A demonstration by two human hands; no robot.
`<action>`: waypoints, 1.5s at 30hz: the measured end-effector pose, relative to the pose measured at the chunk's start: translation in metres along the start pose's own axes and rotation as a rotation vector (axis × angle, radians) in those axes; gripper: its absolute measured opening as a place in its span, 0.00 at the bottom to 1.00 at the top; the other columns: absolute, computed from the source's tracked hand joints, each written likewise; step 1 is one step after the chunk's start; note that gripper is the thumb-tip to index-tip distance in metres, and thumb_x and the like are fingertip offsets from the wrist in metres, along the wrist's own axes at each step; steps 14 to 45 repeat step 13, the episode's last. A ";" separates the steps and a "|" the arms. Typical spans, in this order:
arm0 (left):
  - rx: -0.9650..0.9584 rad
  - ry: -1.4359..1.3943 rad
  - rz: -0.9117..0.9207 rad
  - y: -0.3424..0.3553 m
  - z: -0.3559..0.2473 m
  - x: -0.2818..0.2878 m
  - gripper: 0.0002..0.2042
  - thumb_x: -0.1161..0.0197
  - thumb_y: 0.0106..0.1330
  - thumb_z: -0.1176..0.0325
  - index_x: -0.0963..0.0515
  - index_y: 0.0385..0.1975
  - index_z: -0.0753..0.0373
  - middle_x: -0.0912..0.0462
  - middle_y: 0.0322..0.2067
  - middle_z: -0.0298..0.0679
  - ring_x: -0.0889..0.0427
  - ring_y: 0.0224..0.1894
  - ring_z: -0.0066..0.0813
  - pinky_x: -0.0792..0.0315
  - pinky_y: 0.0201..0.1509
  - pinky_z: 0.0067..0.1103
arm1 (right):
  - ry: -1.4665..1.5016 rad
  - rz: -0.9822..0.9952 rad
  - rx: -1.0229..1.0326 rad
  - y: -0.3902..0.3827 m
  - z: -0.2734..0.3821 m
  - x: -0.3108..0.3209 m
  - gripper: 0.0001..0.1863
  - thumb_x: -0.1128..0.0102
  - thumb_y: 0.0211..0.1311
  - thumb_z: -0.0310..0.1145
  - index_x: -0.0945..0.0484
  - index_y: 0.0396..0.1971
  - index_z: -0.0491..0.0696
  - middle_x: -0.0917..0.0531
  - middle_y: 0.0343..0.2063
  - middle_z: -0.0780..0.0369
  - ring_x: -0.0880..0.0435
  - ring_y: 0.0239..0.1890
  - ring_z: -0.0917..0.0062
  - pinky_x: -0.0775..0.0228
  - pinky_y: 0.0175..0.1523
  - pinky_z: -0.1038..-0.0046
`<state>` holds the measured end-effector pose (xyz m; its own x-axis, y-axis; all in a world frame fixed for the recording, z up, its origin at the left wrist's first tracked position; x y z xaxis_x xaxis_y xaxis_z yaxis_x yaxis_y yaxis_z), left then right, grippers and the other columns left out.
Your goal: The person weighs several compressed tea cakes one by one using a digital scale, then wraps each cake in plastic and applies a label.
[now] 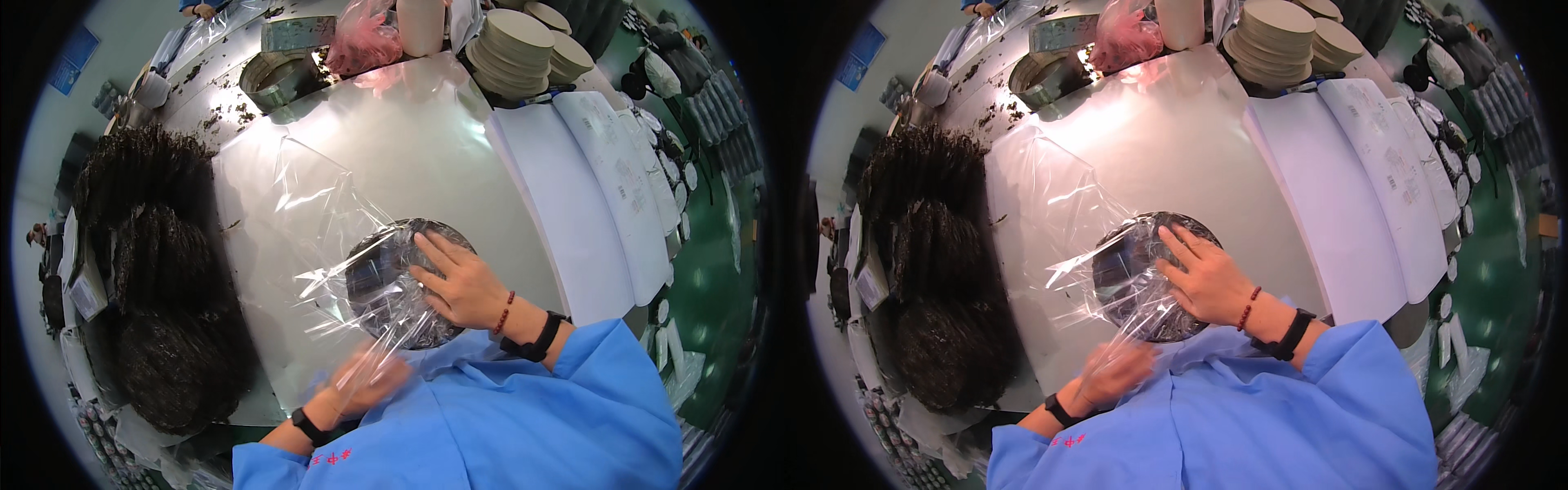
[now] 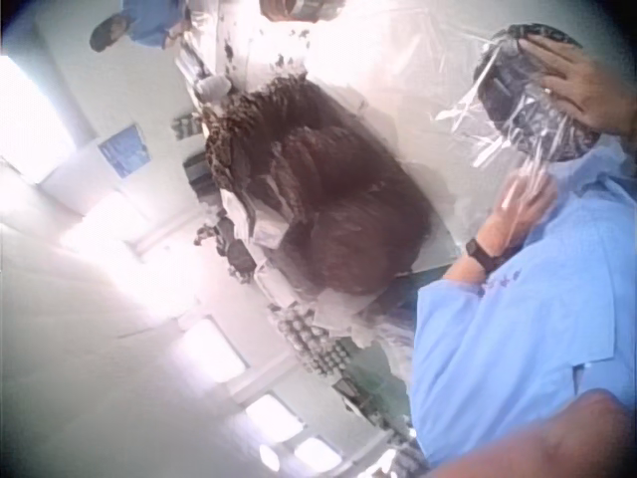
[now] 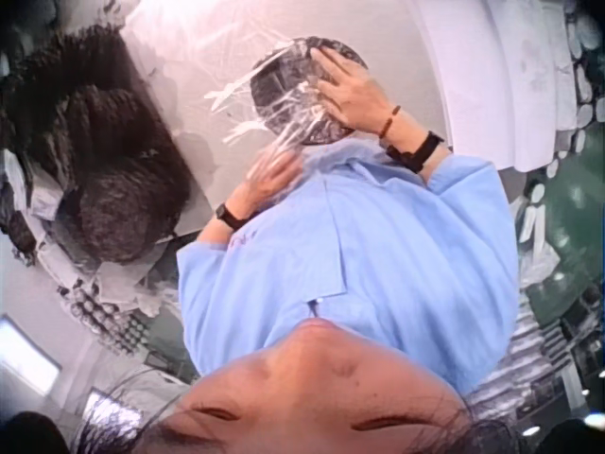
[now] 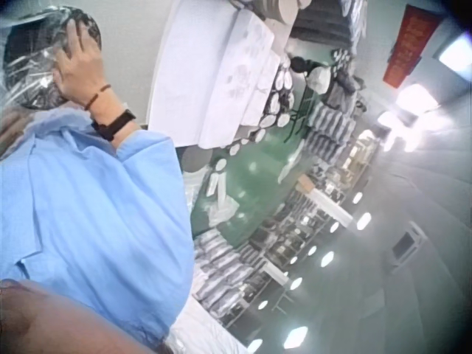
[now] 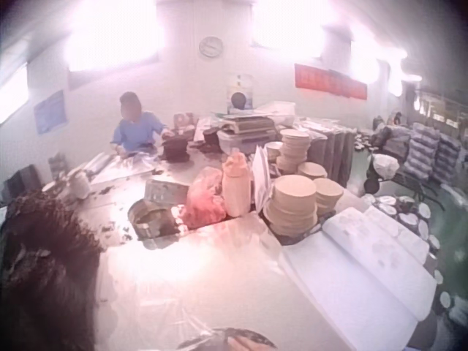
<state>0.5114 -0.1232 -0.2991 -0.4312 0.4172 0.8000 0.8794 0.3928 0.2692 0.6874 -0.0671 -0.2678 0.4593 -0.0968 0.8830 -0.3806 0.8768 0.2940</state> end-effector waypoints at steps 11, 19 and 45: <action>0.092 -0.356 -0.262 0.087 0.077 0.060 0.42 0.25 0.52 0.65 0.40 0.68 0.59 0.24 0.52 0.36 0.24 0.53 0.35 0.30 0.59 0.30 | -0.007 -0.048 -0.063 0.001 -0.008 -0.006 0.14 0.39 0.55 0.31 0.22 0.40 0.39 0.26 0.58 0.50 0.28 0.62 0.59 0.32 0.63 0.63; -0.217 0.207 -0.210 0.083 0.051 0.047 0.36 0.30 0.59 0.65 0.38 0.68 0.50 0.23 0.50 0.36 0.23 0.51 0.37 0.29 0.59 0.30 | 0.115 -0.022 -0.137 -0.002 -0.013 -0.008 0.22 0.38 0.55 0.34 0.26 0.49 0.40 0.28 0.61 0.50 0.29 0.63 0.59 0.32 0.64 0.63; -0.217 0.207 -0.210 0.083 0.051 0.047 0.36 0.30 0.59 0.65 0.38 0.68 0.50 0.23 0.50 0.36 0.23 0.51 0.37 0.29 0.59 0.30 | 0.115 -0.022 -0.137 -0.002 -0.013 -0.008 0.22 0.38 0.55 0.34 0.26 0.49 0.40 0.28 0.61 0.50 0.29 0.63 0.59 0.32 0.64 0.63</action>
Point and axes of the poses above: each hand's wrist, its own y-axis towards the middle knuckle, its own x-axis out of the back of the hand, z = x × y, the point moved 8 cm from there along y, towards the middle knuckle
